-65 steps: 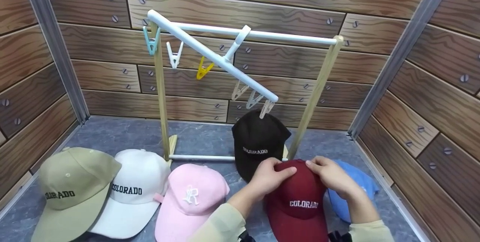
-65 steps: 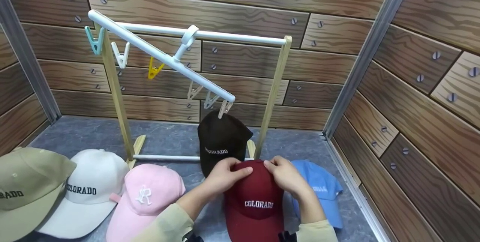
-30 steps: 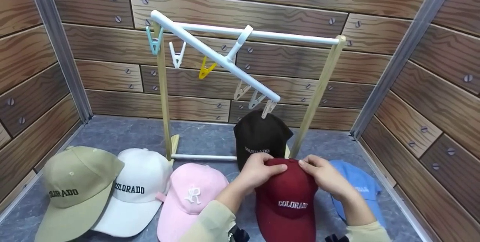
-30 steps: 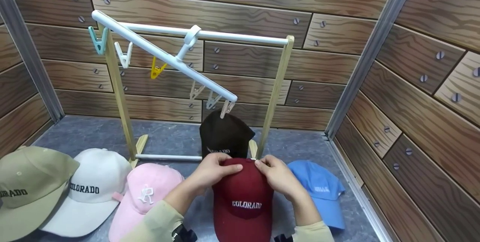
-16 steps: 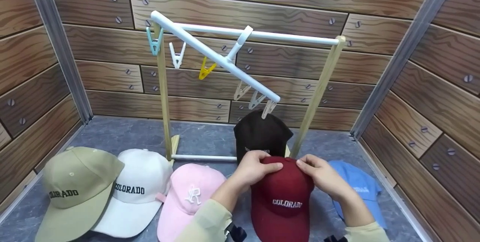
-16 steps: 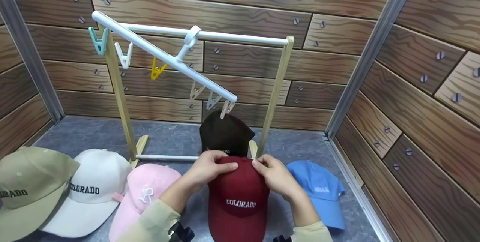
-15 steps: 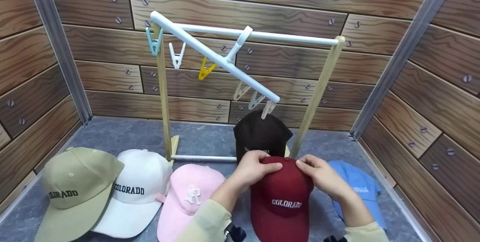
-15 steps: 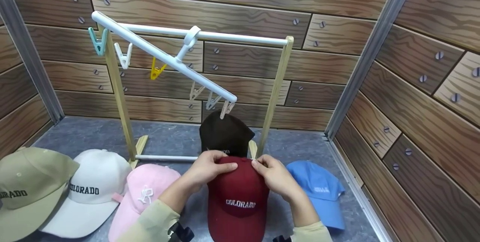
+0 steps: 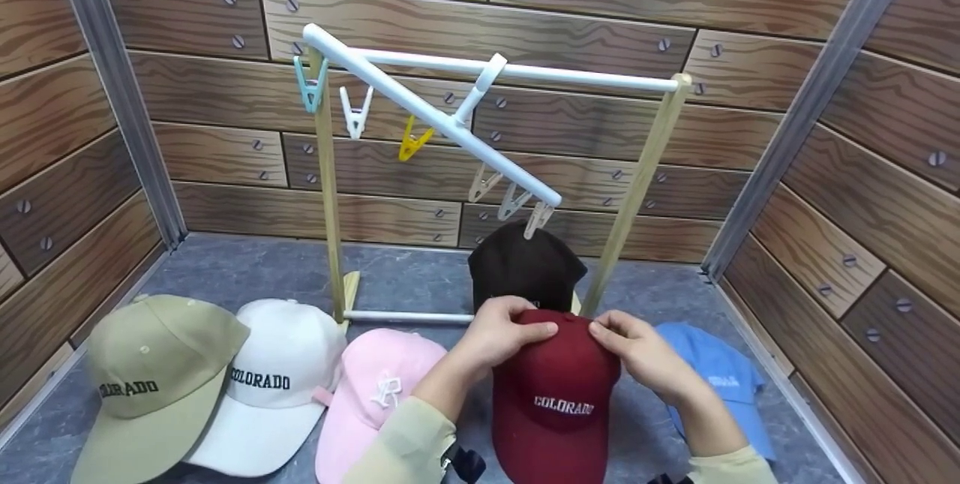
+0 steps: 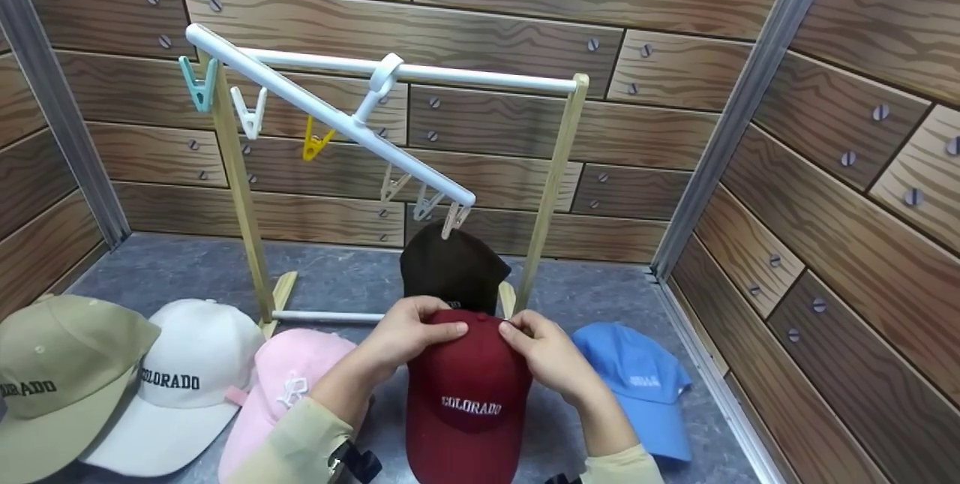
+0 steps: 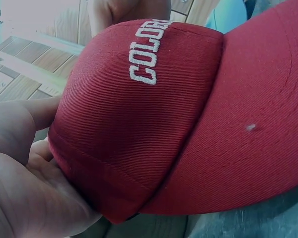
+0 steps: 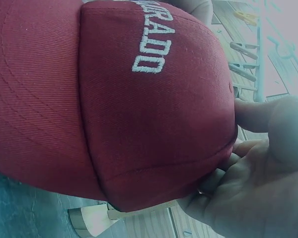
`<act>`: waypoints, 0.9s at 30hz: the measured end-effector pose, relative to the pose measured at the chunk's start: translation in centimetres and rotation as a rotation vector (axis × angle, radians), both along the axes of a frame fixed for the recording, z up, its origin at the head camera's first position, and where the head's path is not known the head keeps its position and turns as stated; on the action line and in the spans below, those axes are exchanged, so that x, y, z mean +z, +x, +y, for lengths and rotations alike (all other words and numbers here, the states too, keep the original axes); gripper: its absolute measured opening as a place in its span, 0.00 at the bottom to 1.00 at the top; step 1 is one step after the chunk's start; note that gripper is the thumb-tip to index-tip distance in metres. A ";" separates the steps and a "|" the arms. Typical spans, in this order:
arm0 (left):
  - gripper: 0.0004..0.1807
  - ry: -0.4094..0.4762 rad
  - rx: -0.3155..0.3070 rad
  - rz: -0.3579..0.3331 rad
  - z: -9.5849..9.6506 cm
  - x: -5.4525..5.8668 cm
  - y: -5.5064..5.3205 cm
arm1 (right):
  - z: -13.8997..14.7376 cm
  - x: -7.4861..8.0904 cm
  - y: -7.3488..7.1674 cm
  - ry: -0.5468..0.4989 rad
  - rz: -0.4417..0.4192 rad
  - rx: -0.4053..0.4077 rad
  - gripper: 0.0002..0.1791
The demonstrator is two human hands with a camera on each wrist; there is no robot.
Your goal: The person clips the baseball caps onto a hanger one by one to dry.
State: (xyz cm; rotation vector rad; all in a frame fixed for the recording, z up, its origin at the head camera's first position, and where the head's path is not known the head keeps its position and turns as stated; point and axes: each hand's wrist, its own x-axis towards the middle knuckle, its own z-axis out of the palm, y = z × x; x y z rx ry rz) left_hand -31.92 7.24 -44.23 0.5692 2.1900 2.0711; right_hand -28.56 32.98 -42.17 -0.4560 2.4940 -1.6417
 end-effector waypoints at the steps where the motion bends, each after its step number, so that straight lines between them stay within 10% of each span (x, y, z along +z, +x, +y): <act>1: 0.08 0.005 -0.003 0.001 -0.1 0.0 0.0 | 0.0 0.0 0.0 -0.002 0.003 0.000 0.18; 27: 0.09 0.007 0.000 0.011 -1.5 1.0 -0.2 | -1.2 0.2 0.6 -0.033 0.088 -0.021 0.17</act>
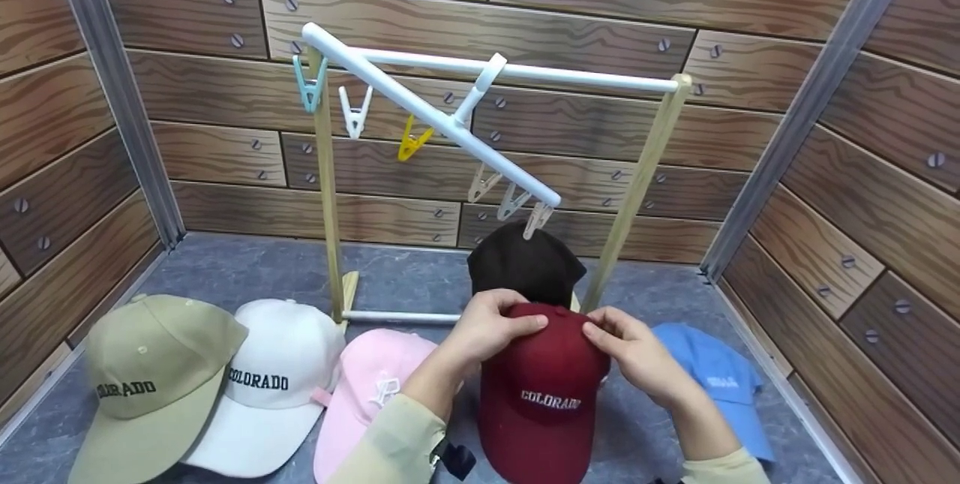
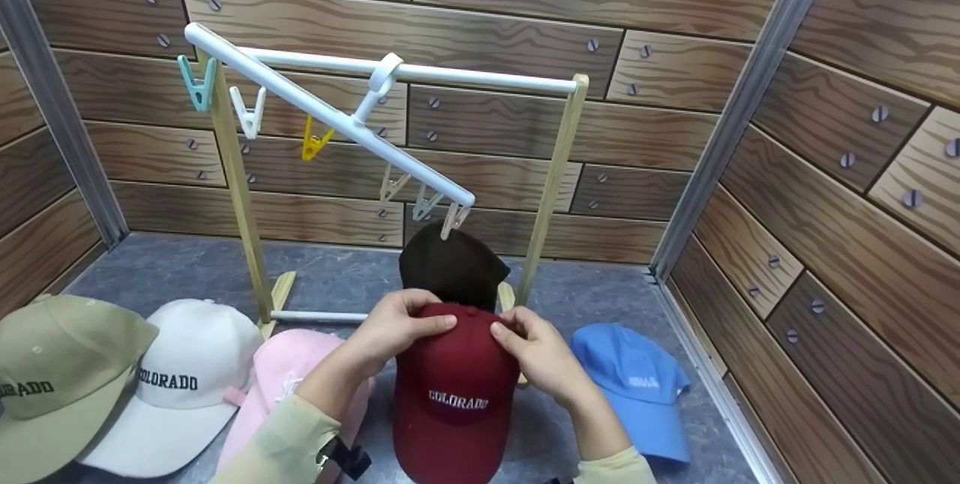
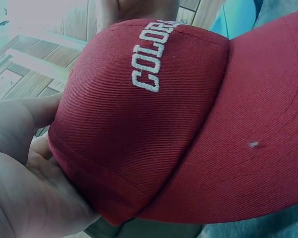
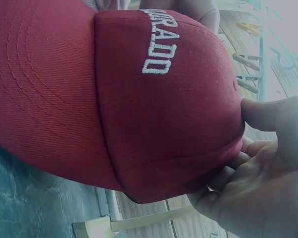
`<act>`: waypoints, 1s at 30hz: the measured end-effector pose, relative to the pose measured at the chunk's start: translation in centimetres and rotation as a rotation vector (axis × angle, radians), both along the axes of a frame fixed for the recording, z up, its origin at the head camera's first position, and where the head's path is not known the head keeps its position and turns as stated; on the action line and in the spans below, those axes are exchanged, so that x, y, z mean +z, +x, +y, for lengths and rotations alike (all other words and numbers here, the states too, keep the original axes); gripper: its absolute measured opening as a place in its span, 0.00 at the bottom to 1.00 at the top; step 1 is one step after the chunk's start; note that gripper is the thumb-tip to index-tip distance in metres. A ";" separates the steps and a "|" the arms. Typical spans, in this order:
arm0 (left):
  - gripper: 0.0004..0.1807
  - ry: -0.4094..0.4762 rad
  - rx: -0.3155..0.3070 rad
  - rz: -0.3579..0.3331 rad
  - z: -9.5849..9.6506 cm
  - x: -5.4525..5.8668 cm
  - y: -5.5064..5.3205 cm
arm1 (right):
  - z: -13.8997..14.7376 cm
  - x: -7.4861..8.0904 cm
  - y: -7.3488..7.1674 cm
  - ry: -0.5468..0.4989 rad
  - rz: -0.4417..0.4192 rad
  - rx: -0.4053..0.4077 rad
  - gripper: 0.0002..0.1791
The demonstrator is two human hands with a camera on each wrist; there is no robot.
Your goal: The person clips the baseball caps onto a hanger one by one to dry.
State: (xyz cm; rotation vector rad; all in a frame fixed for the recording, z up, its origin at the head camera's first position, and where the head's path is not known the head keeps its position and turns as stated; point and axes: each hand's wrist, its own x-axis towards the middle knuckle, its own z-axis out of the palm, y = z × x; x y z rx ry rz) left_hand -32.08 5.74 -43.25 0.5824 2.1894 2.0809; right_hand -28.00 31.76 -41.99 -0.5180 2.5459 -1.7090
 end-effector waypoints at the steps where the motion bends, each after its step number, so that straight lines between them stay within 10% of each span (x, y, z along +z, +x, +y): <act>1: 0.09 -0.001 0.002 -0.003 0.0 0.0 0.0 | 0.0 0.0 0.0 -0.003 0.003 0.002 0.17; 30: 0.09 0.000 0.027 0.033 -2.0 0.9 -0.5 | -1.9 0.6 -0.2 -0.070 0.078 0.031 0.15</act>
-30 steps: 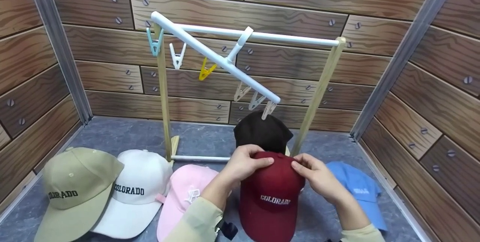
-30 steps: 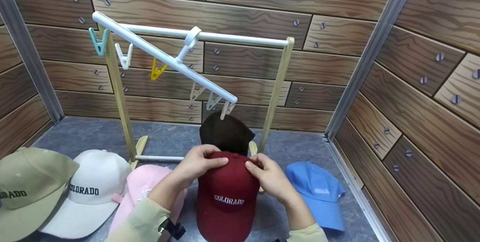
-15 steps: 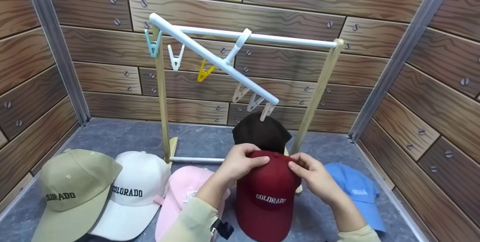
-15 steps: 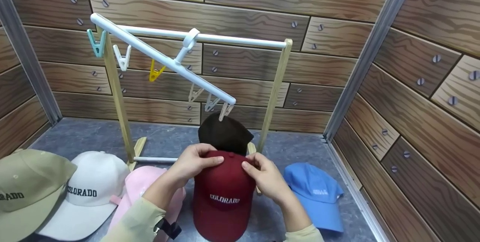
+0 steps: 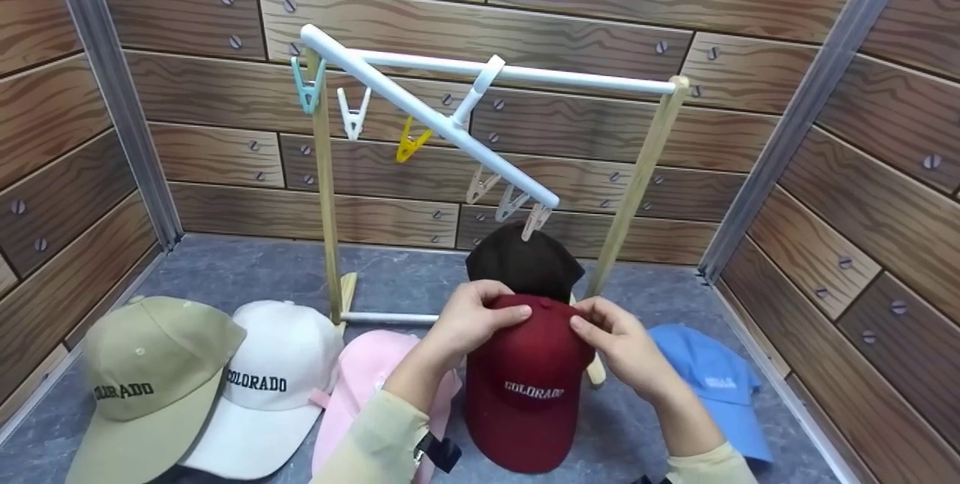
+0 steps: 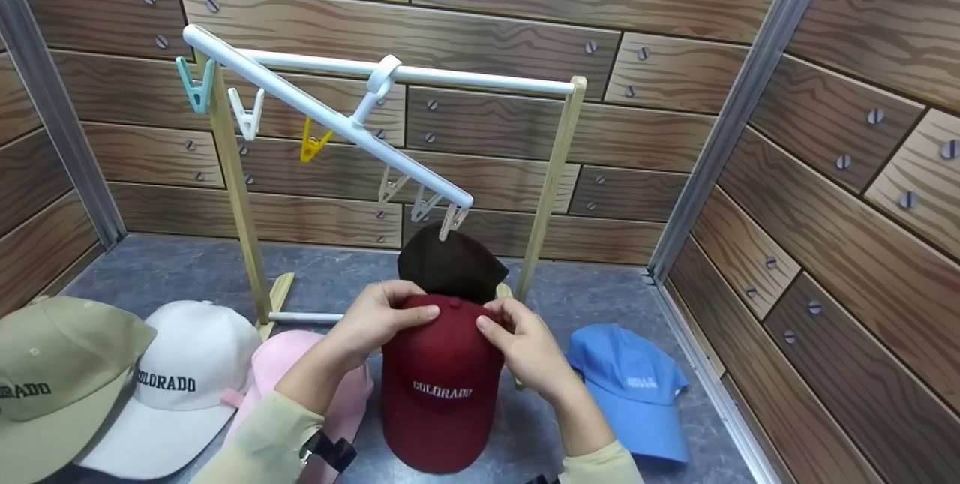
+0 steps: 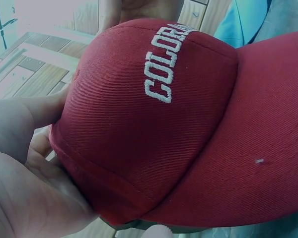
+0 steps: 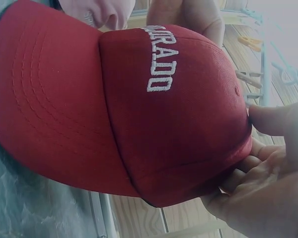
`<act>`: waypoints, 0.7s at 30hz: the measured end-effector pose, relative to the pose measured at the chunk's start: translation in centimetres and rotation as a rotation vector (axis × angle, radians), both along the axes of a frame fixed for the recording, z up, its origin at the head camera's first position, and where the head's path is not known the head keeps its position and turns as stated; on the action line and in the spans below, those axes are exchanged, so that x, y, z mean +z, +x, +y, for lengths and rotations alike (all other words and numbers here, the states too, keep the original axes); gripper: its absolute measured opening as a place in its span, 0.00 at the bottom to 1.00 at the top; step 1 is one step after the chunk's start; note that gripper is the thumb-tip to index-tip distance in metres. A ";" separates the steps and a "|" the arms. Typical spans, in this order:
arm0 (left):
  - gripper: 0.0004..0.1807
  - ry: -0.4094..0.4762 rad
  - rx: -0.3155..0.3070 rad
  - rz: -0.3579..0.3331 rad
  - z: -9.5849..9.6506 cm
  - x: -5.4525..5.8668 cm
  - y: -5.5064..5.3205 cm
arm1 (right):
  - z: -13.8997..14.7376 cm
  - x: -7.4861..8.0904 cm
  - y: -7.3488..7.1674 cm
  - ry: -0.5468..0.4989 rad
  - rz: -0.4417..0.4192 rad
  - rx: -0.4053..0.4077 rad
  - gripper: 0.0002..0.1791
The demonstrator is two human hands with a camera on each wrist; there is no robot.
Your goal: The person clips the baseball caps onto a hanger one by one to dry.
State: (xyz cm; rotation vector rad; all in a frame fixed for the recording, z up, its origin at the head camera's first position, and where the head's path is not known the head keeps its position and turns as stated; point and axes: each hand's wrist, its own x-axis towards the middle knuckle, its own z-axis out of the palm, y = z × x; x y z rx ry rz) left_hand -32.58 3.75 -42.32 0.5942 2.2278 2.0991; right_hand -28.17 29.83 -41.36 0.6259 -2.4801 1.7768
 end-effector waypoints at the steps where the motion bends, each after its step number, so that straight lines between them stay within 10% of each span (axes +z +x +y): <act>1: 0.09 0.005 0.000 -0.001 -0.1 0.0 0.0 | -0.1 0.0 -0.1 0.002 -0.001 -0.001 0.15; 21: 0.09 0.024 0.034 -0.005 -1.5 0.4 -0.3 | -1.9 0.5 -0.8 0.023 0.026 -0.034 0.14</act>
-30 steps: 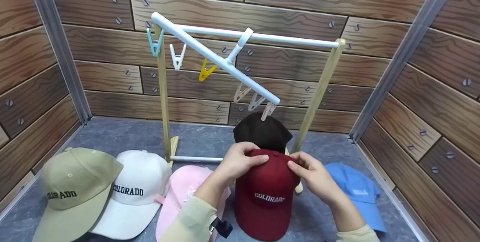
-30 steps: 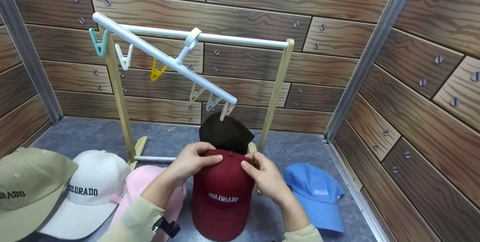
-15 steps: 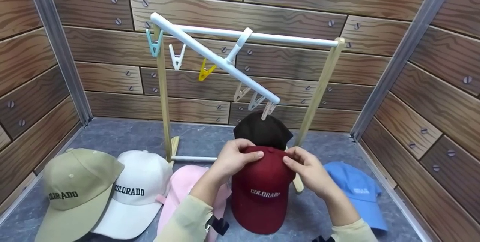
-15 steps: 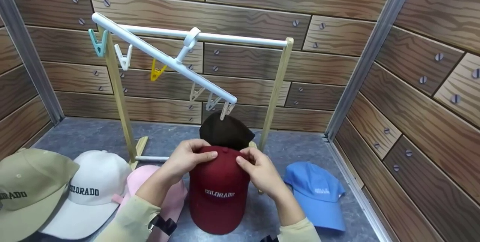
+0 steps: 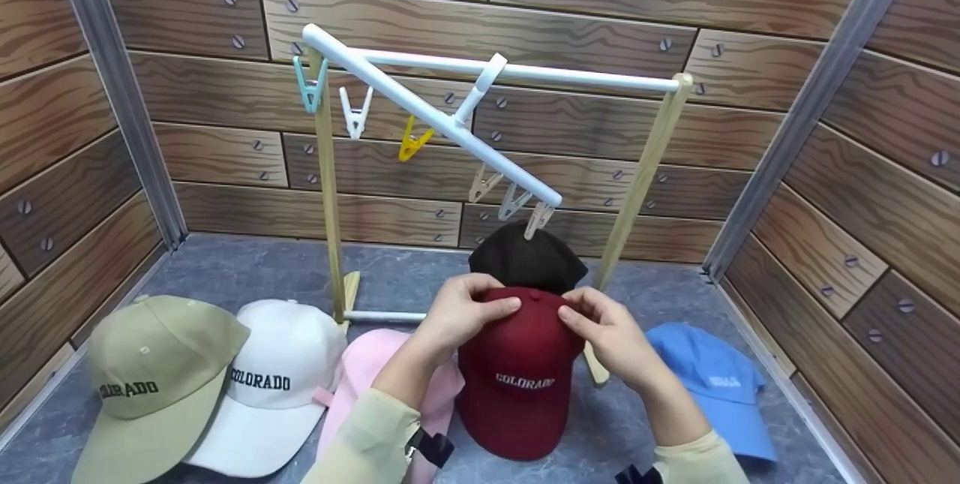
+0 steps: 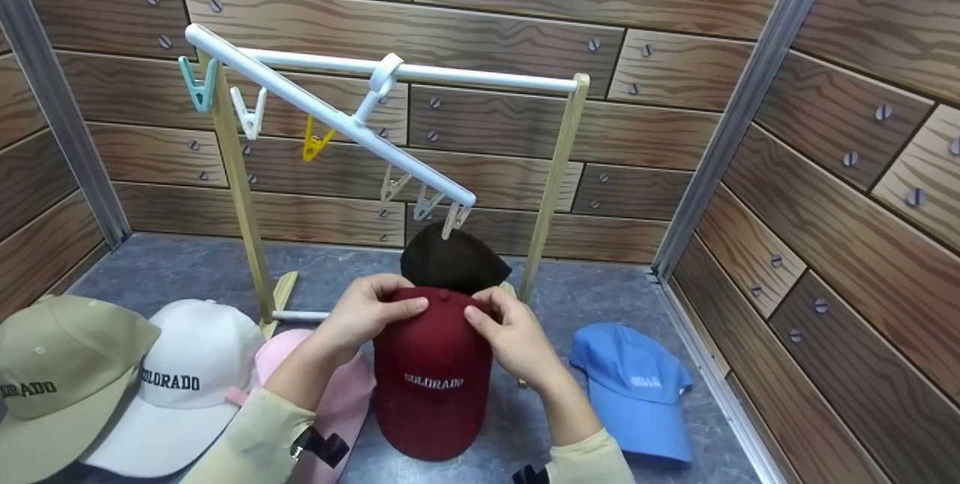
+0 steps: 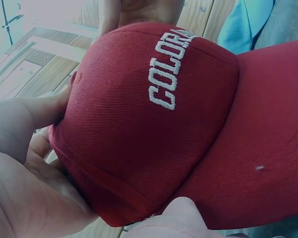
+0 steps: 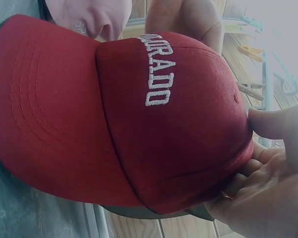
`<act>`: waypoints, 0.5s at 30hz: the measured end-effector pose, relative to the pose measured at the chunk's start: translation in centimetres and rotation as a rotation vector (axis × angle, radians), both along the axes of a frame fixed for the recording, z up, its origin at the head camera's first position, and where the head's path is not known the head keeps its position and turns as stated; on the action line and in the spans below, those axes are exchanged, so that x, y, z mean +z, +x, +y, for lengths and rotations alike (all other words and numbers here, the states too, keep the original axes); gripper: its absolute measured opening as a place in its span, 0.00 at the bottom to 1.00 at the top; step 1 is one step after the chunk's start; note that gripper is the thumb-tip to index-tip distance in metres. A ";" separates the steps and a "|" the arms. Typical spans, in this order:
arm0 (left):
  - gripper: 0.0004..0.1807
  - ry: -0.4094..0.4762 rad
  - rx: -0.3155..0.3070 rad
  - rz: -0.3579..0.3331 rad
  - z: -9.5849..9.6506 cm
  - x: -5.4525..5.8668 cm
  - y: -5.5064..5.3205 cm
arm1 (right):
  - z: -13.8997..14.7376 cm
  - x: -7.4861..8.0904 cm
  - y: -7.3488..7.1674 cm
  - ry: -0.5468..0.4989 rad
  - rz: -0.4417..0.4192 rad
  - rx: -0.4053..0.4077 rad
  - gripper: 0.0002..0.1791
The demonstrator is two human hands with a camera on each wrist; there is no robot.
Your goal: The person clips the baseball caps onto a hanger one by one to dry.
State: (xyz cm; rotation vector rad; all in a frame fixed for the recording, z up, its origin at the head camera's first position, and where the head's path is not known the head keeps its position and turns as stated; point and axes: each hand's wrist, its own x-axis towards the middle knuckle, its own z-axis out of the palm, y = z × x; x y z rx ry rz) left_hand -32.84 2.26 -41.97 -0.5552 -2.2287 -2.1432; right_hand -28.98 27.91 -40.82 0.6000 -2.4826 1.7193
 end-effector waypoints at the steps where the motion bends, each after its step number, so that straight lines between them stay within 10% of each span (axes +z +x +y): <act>1: 0.09 0.000 0.004 0.001 -0.1 0.0 0.0 | -0.1 0.0 -0.1 0.001 0.004 -0.002 0.14; 15: 0.09 -0.010 0.024 0.015 -0.8 0.3 -0.1 | -1.1 0.4 -0.3 0.000 0.039 -0.030 0.13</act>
